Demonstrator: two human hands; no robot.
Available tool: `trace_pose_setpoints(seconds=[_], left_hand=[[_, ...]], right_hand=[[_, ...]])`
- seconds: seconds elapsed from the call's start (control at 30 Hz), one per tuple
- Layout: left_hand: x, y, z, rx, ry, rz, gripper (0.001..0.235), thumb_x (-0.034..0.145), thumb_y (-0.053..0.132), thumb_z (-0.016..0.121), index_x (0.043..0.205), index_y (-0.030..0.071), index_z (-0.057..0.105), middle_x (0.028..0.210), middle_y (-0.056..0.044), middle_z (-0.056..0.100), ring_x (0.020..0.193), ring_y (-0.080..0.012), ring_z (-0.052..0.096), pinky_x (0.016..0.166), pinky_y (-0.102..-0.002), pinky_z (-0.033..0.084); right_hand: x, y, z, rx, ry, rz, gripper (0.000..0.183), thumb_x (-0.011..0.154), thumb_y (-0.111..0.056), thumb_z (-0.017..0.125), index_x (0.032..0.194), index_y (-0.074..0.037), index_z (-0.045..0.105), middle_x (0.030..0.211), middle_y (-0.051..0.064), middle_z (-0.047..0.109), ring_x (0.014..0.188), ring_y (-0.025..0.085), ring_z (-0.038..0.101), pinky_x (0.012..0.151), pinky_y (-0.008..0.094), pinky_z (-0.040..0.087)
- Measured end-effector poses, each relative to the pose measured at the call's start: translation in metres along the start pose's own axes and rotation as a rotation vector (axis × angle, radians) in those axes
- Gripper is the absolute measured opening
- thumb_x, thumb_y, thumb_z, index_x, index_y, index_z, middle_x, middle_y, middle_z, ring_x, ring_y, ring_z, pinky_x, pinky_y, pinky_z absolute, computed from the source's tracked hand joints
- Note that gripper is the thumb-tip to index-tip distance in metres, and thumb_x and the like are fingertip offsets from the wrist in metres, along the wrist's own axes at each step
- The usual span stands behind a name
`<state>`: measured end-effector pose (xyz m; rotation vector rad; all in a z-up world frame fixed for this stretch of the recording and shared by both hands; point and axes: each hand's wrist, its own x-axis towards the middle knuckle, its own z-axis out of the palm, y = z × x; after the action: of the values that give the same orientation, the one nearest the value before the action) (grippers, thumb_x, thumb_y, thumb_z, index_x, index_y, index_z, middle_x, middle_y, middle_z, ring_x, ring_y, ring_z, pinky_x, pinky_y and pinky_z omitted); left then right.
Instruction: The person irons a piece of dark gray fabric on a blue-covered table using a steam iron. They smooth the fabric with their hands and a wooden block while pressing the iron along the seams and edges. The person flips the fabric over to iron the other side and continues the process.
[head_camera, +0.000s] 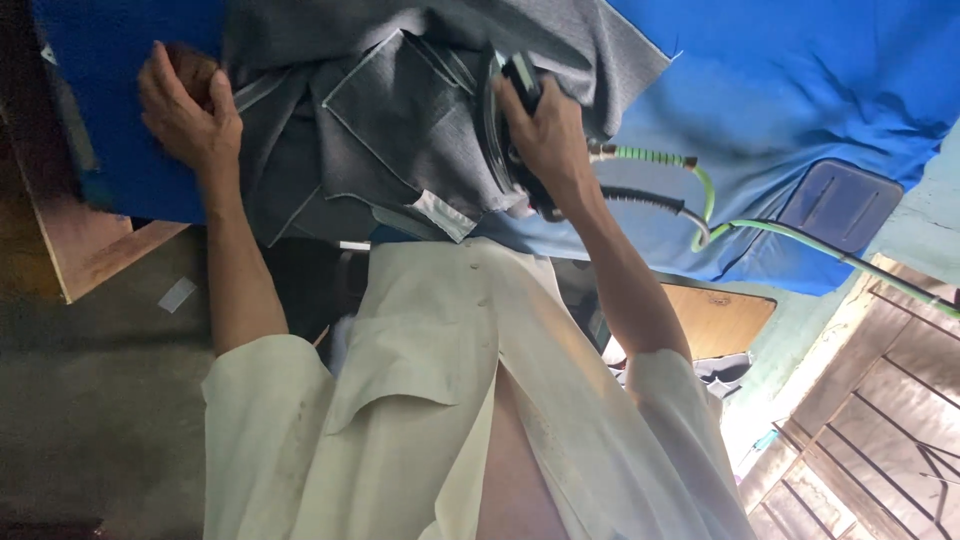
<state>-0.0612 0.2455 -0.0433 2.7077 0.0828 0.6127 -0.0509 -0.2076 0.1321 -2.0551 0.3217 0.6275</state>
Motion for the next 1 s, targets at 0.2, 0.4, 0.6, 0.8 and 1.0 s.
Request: trace_pose_setpoints(seconds=[0.2, 0.4, 0.6, 0.8, 1.0], left_hand=[[-0.007, -0.016, 0.011, 0.075, 0.011, -0.045, 0.067, 0.112, 0.069, 0.044, 0.155, 0.018, 0.04, 0.141, -0.011, 0.055, 0.12, -0.0325, 0.066, 0.098, -0.047, 0.053], [-0.013, -0.026, 0.009, 0.064, -0.046, -0.021, 0.064, 0.115, 0.052, 0.063, 0.159, 0.018, 0.032, 0.148, -0.012, 0.052, 0.131, -0.0319, 0.062, 0.107, -0.048, 0.05], [-0.01, -0.011, 0.001, 0.028, -0.134, -0.129, 0.079, 0.105, 0.026, 0.087, 0.159, 0.018, 0.03, 0.142, -0.017, 0.046, 0.124, -0.0395, 0.056, 0.104, -0.056, 0.047], [-0.014, -0.015, 0.012, 0.11, -0.06, -0.103, 0.065, 0.116, 0.047, 0.07, 0.16, 0.022, 0.03, 0.143, -0.013, 0.051, 0.123, -0.0354, 0.06, 0.101, -0.05, 0.049], [-0.014, -0.023, 0.022, 0.153, -0.009, -0.131, 0.064, 0.113, 0.063, 0.059, 0.158, 0.024, 0.035, 0.148, -0.01, 0.054, 0.132, -0.0321, 0.06, 0.105, -0.048, 0.049]], right_hand=[[0.028, 0.003, -0.001, -0.063, 0.16, -0.05, 0.054, 0.098, -0.063, 0.051, 0.095, -0.009, 0.054, 0.077, 0.005, 0.062, 0.062, 0.016, 0.058, 0.052, 0.034, 0.049], [-0.004, 0.005, -0.003, -0.04, 0.069, -0.065, 0.057, 0.097, -0.068, 0.045, 0.1, -0.011, 0.053, 0.076, -0.001, 0.051, 0.061, 0.01, 0.052, 0.053, 0.028, 0.045], [-0.05, 0.016, -0.01, -0.07, -0.136, 0.091, 0.057, 0.092, -0.067, 0.054, 0.101, -0.011, 0.051, 0.078, 0.001, 0.063, 0.061, 0.013, 0.057, 0.052, 0.03, 0.043], [-0.025, 0.008, -0.01, 0.015, -0.127, 0.056, 0.053, 0.095, -0.06, 0.056, 0.113, -0.01, 0.054, 0.085, 0.002, 0.063, 0.063, 0.01, 0.06, 0.05, 0.023, 0.052], [0.016, 0.004, -0.008, 0.074, 0.033, -0.183, 0.047, 0.099, -0.063, 0.052, 0.089, -0.017, 0.048, 0.074, -0.004, 0.045, 0.06, 0.008, 0.047, 0.053, 0.027, 0.043]])
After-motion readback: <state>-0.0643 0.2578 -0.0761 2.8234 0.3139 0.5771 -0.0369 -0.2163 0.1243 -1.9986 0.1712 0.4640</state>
